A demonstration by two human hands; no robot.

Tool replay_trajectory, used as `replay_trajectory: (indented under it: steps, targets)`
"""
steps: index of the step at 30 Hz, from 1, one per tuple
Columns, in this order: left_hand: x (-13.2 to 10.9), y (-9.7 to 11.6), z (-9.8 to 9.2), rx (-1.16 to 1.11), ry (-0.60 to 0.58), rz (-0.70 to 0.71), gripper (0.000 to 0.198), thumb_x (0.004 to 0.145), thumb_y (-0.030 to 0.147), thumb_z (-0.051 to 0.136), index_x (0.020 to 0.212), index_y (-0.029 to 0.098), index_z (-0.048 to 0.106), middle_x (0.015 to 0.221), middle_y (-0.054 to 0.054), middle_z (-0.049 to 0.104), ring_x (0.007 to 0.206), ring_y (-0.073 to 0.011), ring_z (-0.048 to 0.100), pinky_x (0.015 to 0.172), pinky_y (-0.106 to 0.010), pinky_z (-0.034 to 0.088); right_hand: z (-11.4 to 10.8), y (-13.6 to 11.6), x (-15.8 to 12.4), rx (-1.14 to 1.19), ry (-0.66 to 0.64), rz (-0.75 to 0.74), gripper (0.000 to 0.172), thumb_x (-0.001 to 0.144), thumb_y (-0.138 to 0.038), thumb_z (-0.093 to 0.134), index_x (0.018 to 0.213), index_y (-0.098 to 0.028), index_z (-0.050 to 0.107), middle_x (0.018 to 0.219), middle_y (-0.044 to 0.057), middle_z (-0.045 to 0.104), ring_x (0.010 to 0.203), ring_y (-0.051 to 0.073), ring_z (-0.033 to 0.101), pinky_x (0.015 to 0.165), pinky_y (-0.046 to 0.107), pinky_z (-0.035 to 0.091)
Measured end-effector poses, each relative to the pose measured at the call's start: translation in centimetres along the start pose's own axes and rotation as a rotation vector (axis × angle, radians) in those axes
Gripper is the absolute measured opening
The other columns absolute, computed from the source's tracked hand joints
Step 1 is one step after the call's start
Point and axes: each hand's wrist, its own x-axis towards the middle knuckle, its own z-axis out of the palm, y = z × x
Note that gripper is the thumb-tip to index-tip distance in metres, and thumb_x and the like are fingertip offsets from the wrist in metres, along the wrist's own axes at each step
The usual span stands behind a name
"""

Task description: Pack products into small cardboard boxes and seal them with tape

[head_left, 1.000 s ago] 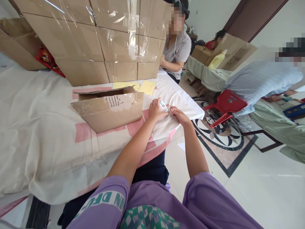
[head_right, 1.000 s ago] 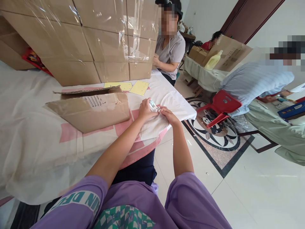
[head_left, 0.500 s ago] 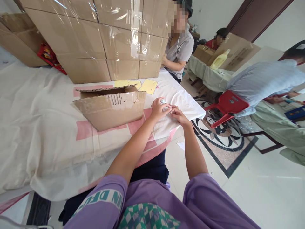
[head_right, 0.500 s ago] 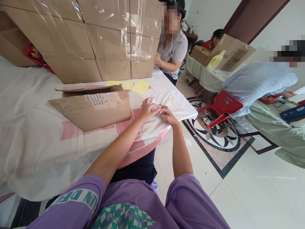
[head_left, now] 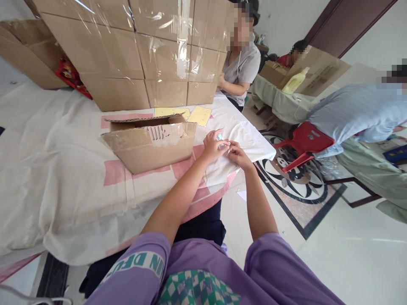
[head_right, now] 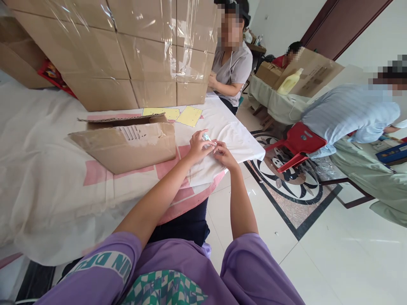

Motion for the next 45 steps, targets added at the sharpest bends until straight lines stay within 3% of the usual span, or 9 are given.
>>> replay_trajectory:
  steps: [8, 15, 19, 22, 28, 32, 35, 40, 45]
  targets:
    - [-0.2, 0.2, 0.1, 0.039, -0.005, 0.073, 0.01, 0.092, 0.029, 0.071, 0.085, 0.028, 0.078, 0.164, 0.001, 0.046, 0.156, -0.0344, 0.03, 0.126, -0.056, 0.028, 0.0, 0.4, -0.1, -0.019, 0.038, 0.0, 0.014, 0.069, -0.032, 0.076, 0.076, -0.026, 0.066, 0.144, 0.007, 0.052, 0.153, 0.034, 0.034, 0.12, 0.048, 0.038]
    - [-0.9, 2.7, -1.1, 0.022, 0.038, 0.144, 0.017, 0.101, 0.025, 0.058, 0.091, 0.024, 0.072, 0.157, -0.005, 0.052, 0.148, -0.0275, 0.041, 0.125, -0.046, 0.033, 0.3, 0.3, -0.1, -0.035, 0.097, 0.038, 0.02, 0.07, -0.032, 0.07, 0.088, -0.026, 0.066, 0.142, 0.007, 0.053, 0.132, 0.03, 0.053, 0.106, 0.043, 0.047]
    - [-4.3, 4.7, -4.9, -0.02, 0.122, 0.116, 0.023, 0.107, 0.033, 0.05, 0.097, 0.026, 0.07, 0.144, -0.009, 0.058, 0.142, -0.0253, 0.049, 0.122, -0.043, 0.04, 0.7, -0.9, -0.3, -0.04, 0.182, 0.026, 0.028, 0.074, -0.042, 0.072, 0.094, -0.026, 0.062, 0.126, 0.008, 0.062, 0.116, 0.03, 0.06, 0.104, 0.047, 0.048]
    - [-7.2, 5.1, -9.3, -0.084, 0.101, 0.171, 0.024, 0.107, 0.038, 0.049, 0.094, 0.03, 0.069, 0.129, -0.009, 0.064, 0.129, -0.0245, 0.058, 0.115, -0.042, 0.05, 2.2, -3.5, -0.2, -0.056, 0.255, -0.03, 0.032, 0.082, -0.047, 0.072, 0.105, -0.027, 0.062, 0.125, 0.01, 0.065, 0.123, 0.033, 0.059, 0.113, 0.052, 0.041]
    - [-8.9, 5.6, -18.8, -0.068, 0.236, 0.321, 0.015, 0.104, 0.031, 0.056, 0.094, 0.029, 0.066, 0.116, -0.008, 0.063, 0.108, -0.0225, 0.065, 0.097, -0.042, 0.058, 10.1, -12.1, 4.1, 0.046, 0.05, -0.338, 0.052, 0.093, -0.053, 0.069, 0.139, -0.034, 0.055, 0.152, 0.007, 0.057, 0.148, 0.029, 0.048, 0.126, 0.046, 0.033]
    - [-9.4, 5.7, -23.3, 0.022, 0.291, 0.346, 0.009, 0.102, 0.019, 0.059, 0.096, 0.023, 0.063, 0.114, -0.006, 0.06, 0.106, -0.0195, 0.065, 0.094, -0.037, 0.056, 15.4, -14.5, 9.2, 0.257, 0.09, -0.202, 0.062, 0.082, -0.054, 0.077, 0.136, -0.031, 0.057, 0.142, 0.009, 0.064, 0.134, 0.03, 0.059, 0.116, 0.051, 0.044]
    - [-9.8, 5.1, -25.6, 0.094, 0.33, 0.276, 0.01, 0.101, 0.015, 0.059, 0.096, 0.023, 0.063, 0.112, -0.005, 0.061, 0.106, -0.0191, 0.065, 0.096, -0.036, 0.054, 17.0, -14.0, 11.1, 0.379, 0.118, -0.08, 0.056, 0.071, -0.045, 0.078, 0.123, -0.03, 0.065, 0.136, 0.006, 0.066, 0.123, 0.029, 0.064, 0.109, 0.049, 0.05]
    - [-8.2, 3.5, -28.0, 0.104, 0.353, 0.11, 0.01, 0.1, 0.023, 0.06, 0.093, 0.023, 0.067, 0.108, -0.004, 0.066, 0.106, -0.0204, 0.065, 0.099, -0.038, 0.05, 16.4, -13.3, 10.1, 0.308, 0.086, -0.177, 0.025, 0.076, -0.034, 0.069, 0.098, -0.028, 0.077, 0.134, 0.005, 0.067, 0.134, 0.029, 0.058, 0.121, 0.048, 0.039]
    - [-5.2, 2.0, -28.8, -0.039, 0.109, -0.241, 0.016, 0.092, 0.034, 0.062, 0.086, 0.021, 0.07, 0.096, -0.005, 0.072, 0.095, -0.0222, 0.067, 0.087, -0.035, 0.053, 16.8, -12.8, 9.2, 0.332, 0.112, -0.21, 0.021, 0.084, -0.043, 0.065, 0.089, -0.027, 0.077, 0.125, 0.006, 0.069, 0.141, 0.032, 0.054, 0.124, 0.049, 0.035]
